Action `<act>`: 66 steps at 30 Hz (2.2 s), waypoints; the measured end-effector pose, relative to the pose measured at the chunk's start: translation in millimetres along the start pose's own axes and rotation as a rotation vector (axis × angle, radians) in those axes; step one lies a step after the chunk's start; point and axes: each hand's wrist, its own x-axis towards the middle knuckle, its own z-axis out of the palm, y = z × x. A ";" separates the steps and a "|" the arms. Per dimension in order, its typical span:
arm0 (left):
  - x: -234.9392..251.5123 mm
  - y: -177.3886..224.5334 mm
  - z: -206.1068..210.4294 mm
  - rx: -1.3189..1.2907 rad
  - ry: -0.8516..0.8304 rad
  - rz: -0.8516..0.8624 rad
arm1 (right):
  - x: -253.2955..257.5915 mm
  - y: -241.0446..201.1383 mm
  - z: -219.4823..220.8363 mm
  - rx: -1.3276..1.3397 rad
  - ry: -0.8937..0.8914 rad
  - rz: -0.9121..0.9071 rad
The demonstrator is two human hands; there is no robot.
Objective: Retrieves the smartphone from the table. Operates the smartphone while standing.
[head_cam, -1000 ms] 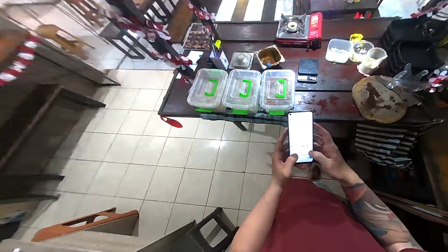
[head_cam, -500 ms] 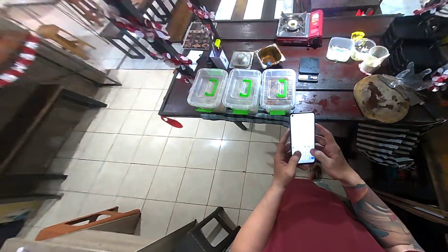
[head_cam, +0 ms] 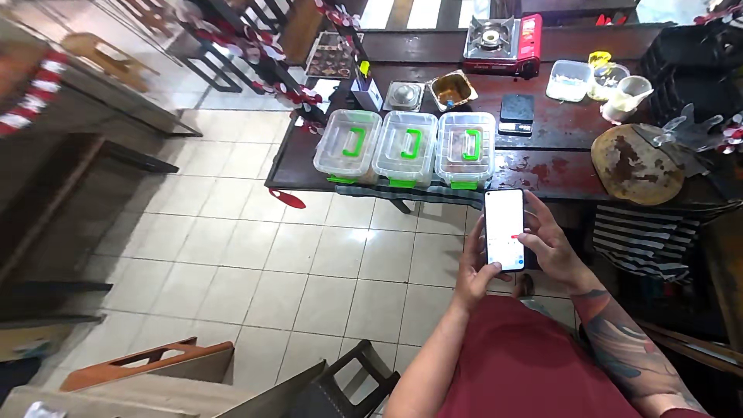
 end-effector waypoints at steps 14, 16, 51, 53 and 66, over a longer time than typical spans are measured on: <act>-3.1 -0.2 -4.7 -0.008 -0.071 -0.034 | 16.2 0.3 7.4 0.036 0.026 0.012; -2.9 0.4 -5.3 -0.008 -0.071 -0.040 | 16.2 -0.2 7.4 0.034 0.029 0.022; -7.5 -1.1 -7.4 0.008 -0.070 -0.063 | 6.2 5.6 0.8 -0.024 -0.016 0.023; -8.4 -1.3 -6.6 0.009 -0.067 -0.068 | 4.2 3.5 0.3 -0.009 -0.026 0.029; -11.1 -3.1 -7.8 -0.004 -0.058 -0.062 | -4.7 10.5 -0.6 -0.018 -0.029 0.027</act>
